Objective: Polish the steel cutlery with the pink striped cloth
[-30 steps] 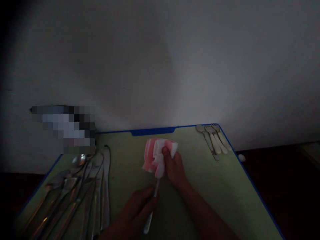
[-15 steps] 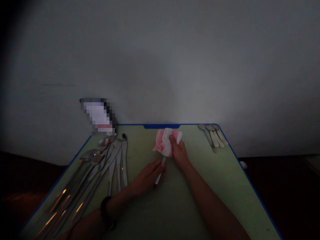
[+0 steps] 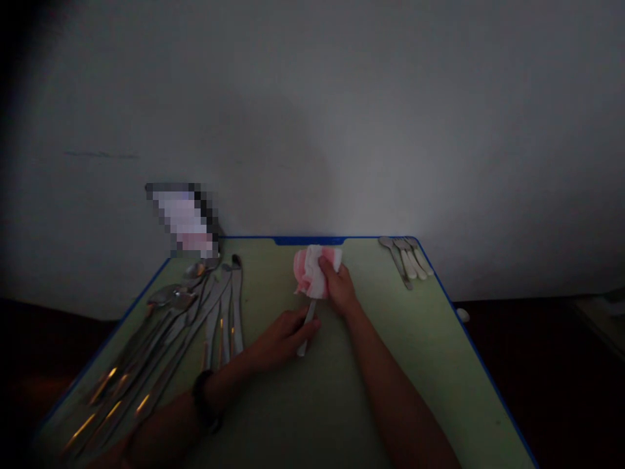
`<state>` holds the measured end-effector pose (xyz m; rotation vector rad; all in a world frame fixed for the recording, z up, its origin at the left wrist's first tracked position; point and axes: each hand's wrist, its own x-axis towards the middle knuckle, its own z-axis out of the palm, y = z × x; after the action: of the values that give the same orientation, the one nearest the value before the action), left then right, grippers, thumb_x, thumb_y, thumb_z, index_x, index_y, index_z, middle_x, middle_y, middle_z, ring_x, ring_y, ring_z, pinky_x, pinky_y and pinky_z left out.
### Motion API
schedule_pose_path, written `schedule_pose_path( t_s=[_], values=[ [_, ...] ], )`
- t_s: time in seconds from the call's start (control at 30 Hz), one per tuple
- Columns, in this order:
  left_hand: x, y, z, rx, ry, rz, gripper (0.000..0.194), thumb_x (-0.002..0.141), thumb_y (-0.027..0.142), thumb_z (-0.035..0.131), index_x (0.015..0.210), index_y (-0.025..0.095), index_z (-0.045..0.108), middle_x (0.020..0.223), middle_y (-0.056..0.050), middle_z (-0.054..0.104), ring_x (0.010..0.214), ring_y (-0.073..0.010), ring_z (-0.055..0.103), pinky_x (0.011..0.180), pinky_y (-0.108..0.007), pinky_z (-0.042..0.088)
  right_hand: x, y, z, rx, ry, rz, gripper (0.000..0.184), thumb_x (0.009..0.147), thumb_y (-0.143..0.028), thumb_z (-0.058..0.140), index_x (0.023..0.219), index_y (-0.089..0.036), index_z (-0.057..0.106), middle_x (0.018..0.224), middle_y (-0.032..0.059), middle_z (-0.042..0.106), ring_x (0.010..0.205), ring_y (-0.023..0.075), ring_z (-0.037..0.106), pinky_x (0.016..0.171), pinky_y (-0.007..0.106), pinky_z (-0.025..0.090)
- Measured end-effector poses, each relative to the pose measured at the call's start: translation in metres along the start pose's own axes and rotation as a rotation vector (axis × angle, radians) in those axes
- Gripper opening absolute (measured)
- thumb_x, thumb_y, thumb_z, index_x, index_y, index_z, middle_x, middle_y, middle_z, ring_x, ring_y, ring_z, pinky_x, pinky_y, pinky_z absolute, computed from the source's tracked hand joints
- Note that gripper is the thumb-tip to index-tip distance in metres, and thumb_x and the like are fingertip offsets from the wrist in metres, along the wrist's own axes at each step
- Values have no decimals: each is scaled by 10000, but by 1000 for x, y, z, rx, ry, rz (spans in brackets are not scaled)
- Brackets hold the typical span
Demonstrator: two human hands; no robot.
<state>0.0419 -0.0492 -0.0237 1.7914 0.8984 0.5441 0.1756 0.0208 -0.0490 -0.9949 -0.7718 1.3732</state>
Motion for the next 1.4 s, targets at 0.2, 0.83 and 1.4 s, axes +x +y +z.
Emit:
schedule_pose_path(
  t_s=[0.2,0.83,1.4],
  values=[
    [2,1,-2,0,-42,-25,348,897,378,314,660,158,444,543,42,447,497,-85,433,489,-198,324,5,-5,2,141,-13,86,338,690,-436,636,856,-143,607,693,22,666,593,147,616,559,259,498],
    [-3,2,-6,-154,-223,-6,185,849,320,443,782,153,485,618,35,467,553,-83,436,507,-183,334,13,-9,2,306,-27,110,240,752,-334,598,881,-132,588,754,32,663,595,132,609,547,246,536],
    [0,-3,-14,-372,-309,-81,146,800,201,448,772,138,577,556,24,540,514,-87,484,515,-186,355,13,-7,1,364,-74,141,240,749,-241,600,961,-129,587,853,47,681,690,160,636,623,299,561]
  ],
)
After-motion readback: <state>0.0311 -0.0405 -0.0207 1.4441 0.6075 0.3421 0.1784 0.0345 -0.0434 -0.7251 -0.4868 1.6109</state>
